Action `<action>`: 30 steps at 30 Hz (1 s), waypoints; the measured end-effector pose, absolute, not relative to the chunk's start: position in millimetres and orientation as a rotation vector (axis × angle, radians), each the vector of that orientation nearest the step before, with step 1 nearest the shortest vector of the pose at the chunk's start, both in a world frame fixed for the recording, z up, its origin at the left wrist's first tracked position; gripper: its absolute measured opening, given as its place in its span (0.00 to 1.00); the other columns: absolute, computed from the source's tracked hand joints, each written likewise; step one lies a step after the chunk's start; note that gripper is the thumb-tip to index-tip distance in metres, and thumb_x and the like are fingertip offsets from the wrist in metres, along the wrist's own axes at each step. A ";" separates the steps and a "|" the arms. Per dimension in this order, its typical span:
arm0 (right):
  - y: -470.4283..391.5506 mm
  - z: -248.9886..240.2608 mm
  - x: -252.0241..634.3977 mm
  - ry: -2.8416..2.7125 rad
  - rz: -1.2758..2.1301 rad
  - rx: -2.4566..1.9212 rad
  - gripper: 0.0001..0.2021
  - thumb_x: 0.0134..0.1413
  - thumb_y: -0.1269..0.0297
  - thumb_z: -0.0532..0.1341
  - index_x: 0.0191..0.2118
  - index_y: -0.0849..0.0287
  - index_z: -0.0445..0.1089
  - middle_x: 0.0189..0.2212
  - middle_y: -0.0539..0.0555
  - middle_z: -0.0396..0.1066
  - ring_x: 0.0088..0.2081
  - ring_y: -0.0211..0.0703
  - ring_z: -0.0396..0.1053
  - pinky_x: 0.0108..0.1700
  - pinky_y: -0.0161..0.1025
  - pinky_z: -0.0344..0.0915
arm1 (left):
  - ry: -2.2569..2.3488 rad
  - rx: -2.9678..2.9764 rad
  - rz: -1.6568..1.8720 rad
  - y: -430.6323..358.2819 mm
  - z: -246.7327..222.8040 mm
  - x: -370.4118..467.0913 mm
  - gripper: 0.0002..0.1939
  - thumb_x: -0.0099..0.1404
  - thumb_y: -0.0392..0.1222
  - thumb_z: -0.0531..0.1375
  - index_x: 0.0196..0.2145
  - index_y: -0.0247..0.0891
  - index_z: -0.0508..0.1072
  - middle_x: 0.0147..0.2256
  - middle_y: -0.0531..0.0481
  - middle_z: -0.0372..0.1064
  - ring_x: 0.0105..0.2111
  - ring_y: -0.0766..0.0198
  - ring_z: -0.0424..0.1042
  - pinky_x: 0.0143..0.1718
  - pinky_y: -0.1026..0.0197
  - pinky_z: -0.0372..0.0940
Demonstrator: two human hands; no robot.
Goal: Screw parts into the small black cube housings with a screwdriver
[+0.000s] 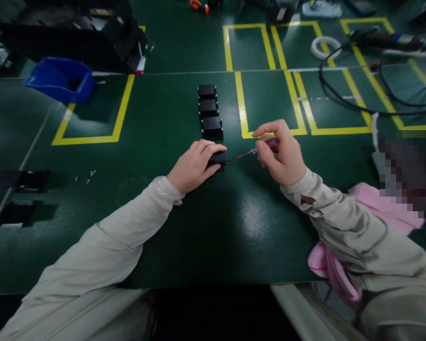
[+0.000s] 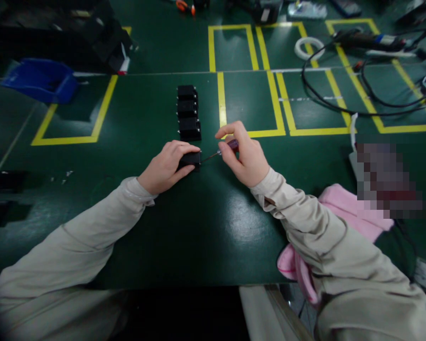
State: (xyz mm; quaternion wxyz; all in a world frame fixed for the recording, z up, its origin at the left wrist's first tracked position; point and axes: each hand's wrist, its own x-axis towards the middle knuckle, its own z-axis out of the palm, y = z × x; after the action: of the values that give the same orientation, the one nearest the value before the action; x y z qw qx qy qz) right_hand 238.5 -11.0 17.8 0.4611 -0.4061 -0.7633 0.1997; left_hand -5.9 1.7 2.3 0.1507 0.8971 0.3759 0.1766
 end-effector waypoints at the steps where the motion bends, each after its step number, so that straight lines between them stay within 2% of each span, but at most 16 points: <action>1: -11.0 18.0 238.6 -1.879 0.491 -1.002 0.11 0.63 0.54 0.54 0.44 0.56 0.65 0.30 0.49 0.66 0.28 0.34 0.68 0.30 0.36 0.67 | 1.080 2.577 0.507 1.7 2.3 -5.9 0.19 0.68 0.39 0.55 0.56 0.39 0.61 0.52 0.43 0.63 0.53 0.52 0.62 0.55 0.46 0.61; 6: -12.0 21.0 238.5 -1.907 0.479 -1.016 0.10 0.64 0.56 0.54 0.39 0.56 0.64 0.30 0.48 0.67 0.26 0.32 0.67 0.29 0.35 0.66 | 1.073 2.586 0.512 1.4 1.5 -6.6 0.19 0.68 0.39 0.55 0.56 0.39 0.61 0.52 0.43 0.63 0.53 0.52 0.63 0.55 0.47 0.62; 13: -11.8 18.4 239.0 -1.892 0.482 -0.990 0.10 0.63 0.56 0.54 0.45 0.56 0.64 0.30 0.48 0.65 0.29 0.34 0.68 0.31 0.36 0.66 | 1.073 2.584 0.518 1.5 0.8 -6.7 0.19 0.68 0.39 0.54 0.56 0.39 0.61 0.52 0.43 0.62 0.53 0.53 0.62 0.55 0.47 0.61; 19: -12.5 21.2 238.0 -1.904 0.484 -0.994 0.08 0.64 0.58 0.55 0.38 0.57 0.63 0.30 0.48 0.67 0.26 0.31 0.67 0.30 0.34 0.65 | 1.072 2.588 0.511 1.3 1.5 -6.7 0.20 0.68 0.39 0.55 0.57 0.39 0.60 0.52 0.43 0.62 0.53 0.53 0.62 0.55 0.47 0.62; 25: -12.3 19.4 238.4 -1.900 0.477 -1.005 0.11 0.64 0.57 0.53 0.46 0.57 0.62 0.29 0.47 0.64 0.27 0.33 0.66 0.31 0.36 0.66 | 1.072 2.599 0.508 1.9 0.7 -6.7 0.20 0.68 0.39 0.55 0.56 0.37 0.61 0.52 0.42 0.62 0.53 0.53 0.62 0.55 0.48 0.62; 30: -12.8 21.1 238.2 -1.915 0.469 -1.009 0.08 0.64 0.59 0.54 0.40 0.57 0.63 0.31 0.49 0.67 0.29 0.32 0.69 0.32 0.35 0.66 | 1.071 2.597 0.514 1.7 1.0 -6.6 0.19 0.68 0.39 0.55 0.56 0.38 0.61 0.52 0.42 0.62 0.53 0.53 0.62 0.55 0.48 0.61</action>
State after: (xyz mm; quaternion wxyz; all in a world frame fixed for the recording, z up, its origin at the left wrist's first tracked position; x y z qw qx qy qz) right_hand 238.2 -12.8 21.1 0.4469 -0.4076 -0.7735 0.1895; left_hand -6.6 1.7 1.0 0.1423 0.9001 0.3712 0.1782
